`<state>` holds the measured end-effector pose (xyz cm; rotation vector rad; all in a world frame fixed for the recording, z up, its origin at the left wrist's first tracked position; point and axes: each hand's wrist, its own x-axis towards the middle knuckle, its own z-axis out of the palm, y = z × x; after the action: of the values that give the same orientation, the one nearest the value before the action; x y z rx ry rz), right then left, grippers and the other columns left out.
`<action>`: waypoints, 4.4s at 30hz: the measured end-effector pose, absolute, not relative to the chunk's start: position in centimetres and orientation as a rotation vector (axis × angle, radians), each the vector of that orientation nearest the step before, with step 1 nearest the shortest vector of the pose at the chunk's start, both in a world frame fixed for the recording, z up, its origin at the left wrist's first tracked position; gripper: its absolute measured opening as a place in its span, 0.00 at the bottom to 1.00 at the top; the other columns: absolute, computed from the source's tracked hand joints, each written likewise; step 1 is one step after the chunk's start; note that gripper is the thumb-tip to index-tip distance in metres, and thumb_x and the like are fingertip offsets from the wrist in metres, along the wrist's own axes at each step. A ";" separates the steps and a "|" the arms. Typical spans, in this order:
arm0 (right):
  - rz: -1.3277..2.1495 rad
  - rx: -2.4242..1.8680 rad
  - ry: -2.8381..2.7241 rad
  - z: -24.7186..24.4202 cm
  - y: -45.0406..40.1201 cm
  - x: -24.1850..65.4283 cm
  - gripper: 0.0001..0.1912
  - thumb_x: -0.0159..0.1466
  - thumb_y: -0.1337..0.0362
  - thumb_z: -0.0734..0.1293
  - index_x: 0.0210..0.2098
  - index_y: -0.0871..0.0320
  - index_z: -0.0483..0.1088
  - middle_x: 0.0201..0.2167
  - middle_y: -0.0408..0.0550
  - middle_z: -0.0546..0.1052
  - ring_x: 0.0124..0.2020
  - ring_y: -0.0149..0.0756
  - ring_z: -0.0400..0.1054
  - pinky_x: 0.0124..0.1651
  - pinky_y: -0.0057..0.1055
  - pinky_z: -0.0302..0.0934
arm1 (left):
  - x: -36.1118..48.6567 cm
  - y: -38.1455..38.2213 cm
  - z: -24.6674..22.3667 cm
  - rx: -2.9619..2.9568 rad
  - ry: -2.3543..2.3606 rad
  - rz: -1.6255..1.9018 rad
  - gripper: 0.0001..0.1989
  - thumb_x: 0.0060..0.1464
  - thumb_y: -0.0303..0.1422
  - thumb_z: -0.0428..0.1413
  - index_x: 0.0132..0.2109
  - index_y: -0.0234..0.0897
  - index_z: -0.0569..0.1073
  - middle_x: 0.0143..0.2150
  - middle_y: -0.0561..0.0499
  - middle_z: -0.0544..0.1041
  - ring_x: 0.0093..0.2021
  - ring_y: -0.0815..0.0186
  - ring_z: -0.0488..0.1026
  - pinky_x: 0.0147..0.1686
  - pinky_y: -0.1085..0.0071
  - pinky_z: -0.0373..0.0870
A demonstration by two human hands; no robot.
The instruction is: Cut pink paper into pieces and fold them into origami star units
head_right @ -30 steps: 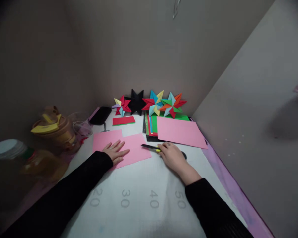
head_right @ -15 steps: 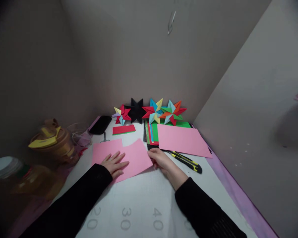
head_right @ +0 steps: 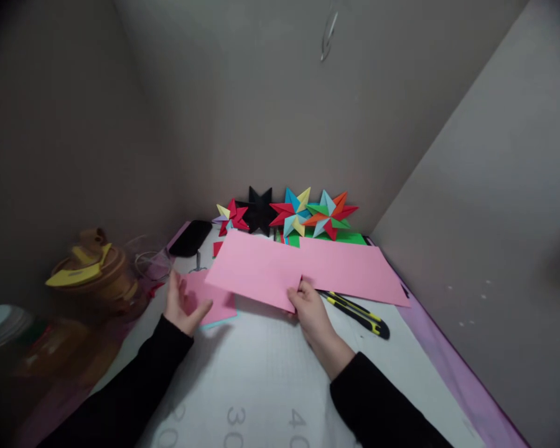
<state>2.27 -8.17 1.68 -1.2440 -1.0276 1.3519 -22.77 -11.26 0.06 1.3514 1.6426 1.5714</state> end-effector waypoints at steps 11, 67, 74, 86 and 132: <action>1.709 -0.948 -1.017 2.4 -11.9 -1.0 0.24 0.51 0.54 0.72 0.43 0.56 0.66 0.32 0.45 0.76 0.28 0.33 0.69 0.29 0.28 0.61 | -20.3 -13.0 -0.5 0.566 1.165 1.216 0.24 0.32 0.38 0.68 0.37 0.29 0.73 0.26 0.46 0.78 0.27 0.60 0.76 0.27 0.67 0.73; 0.910 -1.254 -2.155 1.9 -10.2 4.5 0.10 0.62 0.65 0.62 0.28 0.57 0.74 0.29 0.45 0.71 0.33 0.33 0.66 0.37 0.29 0.58 | -22.6 -12.2 0.1 2.190 1.474 0.737 0.14 0.53 0.41 0.54 0.27 0.37 0.77 0.32 0.47 0.76 0.35 0.62 0.70 0.38 0.68 0.66; 0.595 -1.699 -2.185 1.6 -9.7 3.2 0.14 0.63 0.62 0.60 0.23 0.58 0.68 0.26 0.43 0.68 0.28 0.30 0.62 0.29 0.28 0.49 | -22.4 -11.6 0.4 2.114 1.881 0.488 0.22 0.52 0.47 0.50 0.21 0.36 0.72 0.27 0.48 0.70 0.30 0.63 0.65 0.35 0.66 0.62; 0.426 -1.896 -2.264 1.8 -9.4 2.5 0.15 0.65 0.60 0.57 0.26 0.58 0.70 0.29 0.46 0.71 0.29 0.32 0.64 0.28 0.30 0.45 | -22.8 -11.4 0.0 1.982 1.826 0.577 0.20 0.48 0.47 0.53 0.20 0.37 0.69 0.29 0.48 0.71 0.31 0.63 0.67 0.34 0.67 0.62; 0.383 -2.054 -2.233 1.7 -9.1 1.9 0.20 0.64 0.53 0.57 0.25 0.58 0.70 0.32 0.48 0.75 0.30 0.35 0.67 0.27 0.30 0.45 | -21.3 -11.7 0.5 2.270 1.674 0.225 0.13 0.56 0.36 0.49 0.46 0.46 0.74 0.36 0.51 0.68 0.38 0.64 0.66 0.35 0.72 0.61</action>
<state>1.86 -9.06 1.66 -2.0537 -2.2333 0.3831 -21.29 -11.68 0.51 2.2702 1.6742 0.2246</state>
